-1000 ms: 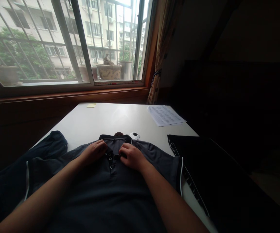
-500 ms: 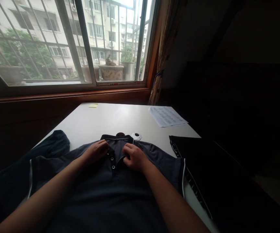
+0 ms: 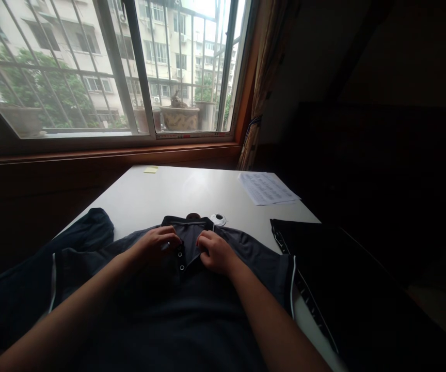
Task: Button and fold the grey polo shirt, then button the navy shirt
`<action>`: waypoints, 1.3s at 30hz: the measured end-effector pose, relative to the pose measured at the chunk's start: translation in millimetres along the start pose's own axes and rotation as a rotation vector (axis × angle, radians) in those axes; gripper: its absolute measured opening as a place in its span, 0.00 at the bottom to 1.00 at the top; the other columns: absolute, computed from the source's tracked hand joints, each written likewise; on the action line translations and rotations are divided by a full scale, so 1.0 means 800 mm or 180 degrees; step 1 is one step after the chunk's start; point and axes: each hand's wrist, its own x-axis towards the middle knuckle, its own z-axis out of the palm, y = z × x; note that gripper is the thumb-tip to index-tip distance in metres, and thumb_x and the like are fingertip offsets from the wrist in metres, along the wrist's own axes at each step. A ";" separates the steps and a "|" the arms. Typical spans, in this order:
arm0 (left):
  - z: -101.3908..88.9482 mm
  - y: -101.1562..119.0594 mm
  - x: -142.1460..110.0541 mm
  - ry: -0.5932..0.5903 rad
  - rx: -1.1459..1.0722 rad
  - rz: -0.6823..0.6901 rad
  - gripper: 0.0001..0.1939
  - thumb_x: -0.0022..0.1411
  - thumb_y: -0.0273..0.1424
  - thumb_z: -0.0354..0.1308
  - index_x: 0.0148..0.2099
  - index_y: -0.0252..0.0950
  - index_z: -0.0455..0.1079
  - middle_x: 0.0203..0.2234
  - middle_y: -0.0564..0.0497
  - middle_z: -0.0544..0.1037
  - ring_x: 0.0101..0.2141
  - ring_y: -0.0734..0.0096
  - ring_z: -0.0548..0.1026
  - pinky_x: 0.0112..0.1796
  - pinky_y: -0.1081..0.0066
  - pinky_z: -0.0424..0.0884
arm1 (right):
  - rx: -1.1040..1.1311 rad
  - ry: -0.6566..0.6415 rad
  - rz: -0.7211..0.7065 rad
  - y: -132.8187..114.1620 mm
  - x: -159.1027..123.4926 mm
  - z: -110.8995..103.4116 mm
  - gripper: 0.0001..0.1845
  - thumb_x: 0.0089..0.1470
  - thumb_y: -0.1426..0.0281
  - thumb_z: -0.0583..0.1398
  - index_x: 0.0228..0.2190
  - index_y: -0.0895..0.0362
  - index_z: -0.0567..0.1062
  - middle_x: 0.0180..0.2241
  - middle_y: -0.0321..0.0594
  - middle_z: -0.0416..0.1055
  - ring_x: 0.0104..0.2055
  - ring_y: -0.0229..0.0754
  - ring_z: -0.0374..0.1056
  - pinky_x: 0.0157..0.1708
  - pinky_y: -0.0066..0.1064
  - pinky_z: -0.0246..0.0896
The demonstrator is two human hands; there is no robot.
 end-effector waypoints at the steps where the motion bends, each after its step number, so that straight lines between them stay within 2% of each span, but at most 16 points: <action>1: -0.005 0.008 0.003 -0.0106 -0.0054 0.0099 0.08 0.67 0.26 0.54 0.42 0.39 0.74 0.36 0.49 0.75 0.34 0.71 0.73 0.35 0.72 0.69 | 0.0000 -0.0010 0.0007 0.000 0.000 0.000 0.16 0.41 0.85 0.56 0.29 0.53 0.64 0.37 0.39 0.70 0.40 0.45 0.67 0.42 0.35 0.65; 4: -0.013 0.022 0.008 -0.0479 -0.0218 0.0249 0.07 0.66 0.27 0.58 0.42 0.40 0.76 0.38 0.49 0.76 0.37 0.69 0.75 0.40 0.71 0.70 | 0.0001 -0.0034 -0.0015 0.001 0.001 0.002 0.16 0.41 0.85 0.56 0.28 0.53 0.64 0.37 0.39 0.70 0.40 0.45 0.67 0.42 0.35 0.65; 7: -0.004 0.019 0.001 -0.0676 -0.0397 0.0269 0.07 0.65 0.29 0.61 0.44 0.40 0.78 0.40 0.47 0.76 0.40 0.66 0.75 0.43 0.68 0.72 | -0.0009 -0.0003 -0.0049 0.003 0.001 0.003 0.16 0.41 0.85 0.56 0.28 0.53 0.65 0.36 0.39 0.70 0.40 0.45 0.67 0.42 0.35 0.65; 13: 0.027 0.005 -0.023 -0.0226 -0.0750 -0.0063 0.07 0.67 0.34 0.60 0.43 0.39 0.79 0.40 0.45 0.75 0.42 0.65 0.74 0.45 0.67 0.73 | 0.0023 -0.0033 -0.0050 0.006 0.000 0.004 0.16 0.41 0.86 0.56 0.27 0.53 0.64 0.36 0.39 0.70 0.40 0.45 0.67 0.43 0.36 0.65; 19: 0.033 0.005 -0.025 -0.0137 -0.0673 -0.0055 0.09 0.69 0.35 0.59 0.38 0.38 0.78 0.38 0.46 0.76 0.39 0.66 0.74 0.42 0.68 0.72 | 0.0056 -0.0067 -0.0018 0.007 0.001 0.004 0.16 0.41 0.85 0.56 0.27 0.53 0.64 0.36 0.39 0.70 0.41 0.46 0.66 0.43 0.37 0.65; 25: 0.024 0.001 -0.025 -0.0052 -0.1184 -0.0116 0.09 0.68 0.35 0.60 0.40 0.36 0.77 0.37 0.46 0.76 0.39 0.67 0.75 0.41 0.69 0.74 | 0.0141 -0.0052 -0.0004 0.006 0.002 0.004 0.16 0.40 0.86 0.56 0.27 0.53 0.64 0.36 0.39 0.71 0.41 0.45 0.66 0.43 0.36 0.65; 32: 0.004 0.008 -0.022 -0.0281 -0.1622 -0.0326 0.08 0.67 0.35 0.60 0.39 0.34 0.75 0.38 0.46 0.75 0.40 0.67 0.75 0.43 0.68 0.73 | 0.0128 -0.0044 0.0011 0.008 0.001 0.004 0.15 0.41 0.85 0.56 0.26 0.53 0.64 0.36 0.39 0.71 0.40 0.45 0.66 0.43 0.36 0.64; 39: -0.002 0.010 -0.023 -0.0451 -0.1804 -0.0291 0.06 0.65 0.32 0.61 0.37 0.33 0.73 0.38 0.46 0.74 0.41 0.65 0.74 0.44 0.67 0.72 | 0.0204 -0.0059 -0.0017 0.013 0.000 0.006 0.16 0.41 0.86 0.56 0.27 0.53 0.63 0.36 0.39 0.71 0.41 0.45 0.66 0.44 0.36 0.63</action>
